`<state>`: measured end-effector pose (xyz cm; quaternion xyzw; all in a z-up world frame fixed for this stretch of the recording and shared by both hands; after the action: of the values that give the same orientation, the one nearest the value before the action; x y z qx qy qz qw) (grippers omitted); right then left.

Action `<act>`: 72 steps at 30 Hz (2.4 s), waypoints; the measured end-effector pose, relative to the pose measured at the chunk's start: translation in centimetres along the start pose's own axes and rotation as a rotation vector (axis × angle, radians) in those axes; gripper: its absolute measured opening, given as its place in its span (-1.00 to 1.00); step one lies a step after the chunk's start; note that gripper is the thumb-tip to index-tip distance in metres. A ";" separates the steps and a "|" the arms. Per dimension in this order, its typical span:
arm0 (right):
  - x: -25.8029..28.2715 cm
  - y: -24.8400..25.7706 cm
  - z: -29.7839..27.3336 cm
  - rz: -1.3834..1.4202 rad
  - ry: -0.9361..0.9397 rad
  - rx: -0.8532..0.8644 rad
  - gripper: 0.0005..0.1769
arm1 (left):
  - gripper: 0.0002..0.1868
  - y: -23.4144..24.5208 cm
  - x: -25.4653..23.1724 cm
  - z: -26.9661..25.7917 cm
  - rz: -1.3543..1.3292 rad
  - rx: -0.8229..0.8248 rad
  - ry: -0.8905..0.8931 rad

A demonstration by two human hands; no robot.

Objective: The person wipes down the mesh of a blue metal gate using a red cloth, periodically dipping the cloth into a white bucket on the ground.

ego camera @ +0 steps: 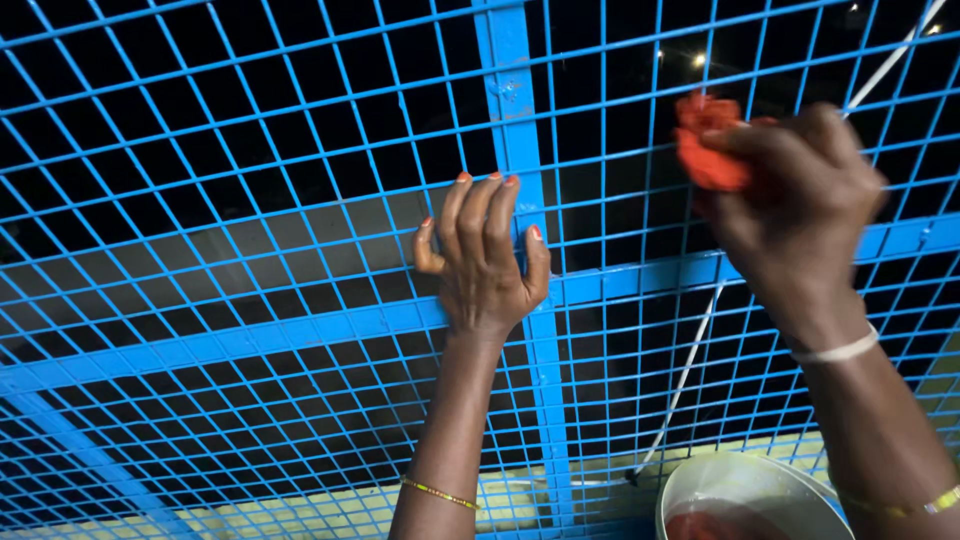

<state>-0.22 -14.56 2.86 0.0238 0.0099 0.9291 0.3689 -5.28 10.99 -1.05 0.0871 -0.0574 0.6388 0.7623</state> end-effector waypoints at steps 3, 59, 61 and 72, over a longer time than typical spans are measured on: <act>0.4 0.3 -1.0 0.130 -0.072 -0.088 -0.72 | -0.48 0.4 0.2 0.3 -0.099 -0.058 0.019; 2.3 -5.4 -10.7 0.056 0.755 0.367 -0.55 | -0.63 2.2 -0.1 0.5 -0.237 0.026 0.000; 0.3 -4.4 -10.6 0.053 0.695 0.386 -0.39 | -0.62 1.7 -0.3 0.5 -0.130 0.105 -0.005; 5.4 -8.8 -12.1 -0.007 0.734 0.338 -0.36 | -0.56 1.2 -0.3 0.6 -0.027 0.127 -0.013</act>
<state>1.31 -4.47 -9.35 -0.2494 0.2936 0.8598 0.3351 -6.47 10.82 -0.46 0.1404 -0.0204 0.6301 0.7634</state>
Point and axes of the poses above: each hand's wrist, its own z-axis towards the middle knuckle, its own y-axis out of the back of the hand, x = y × z, the point moved 3 cm from there along z, towards the middle knuckle, and after that the axes turned 13 degrees about -z, right-handed, at the moved point
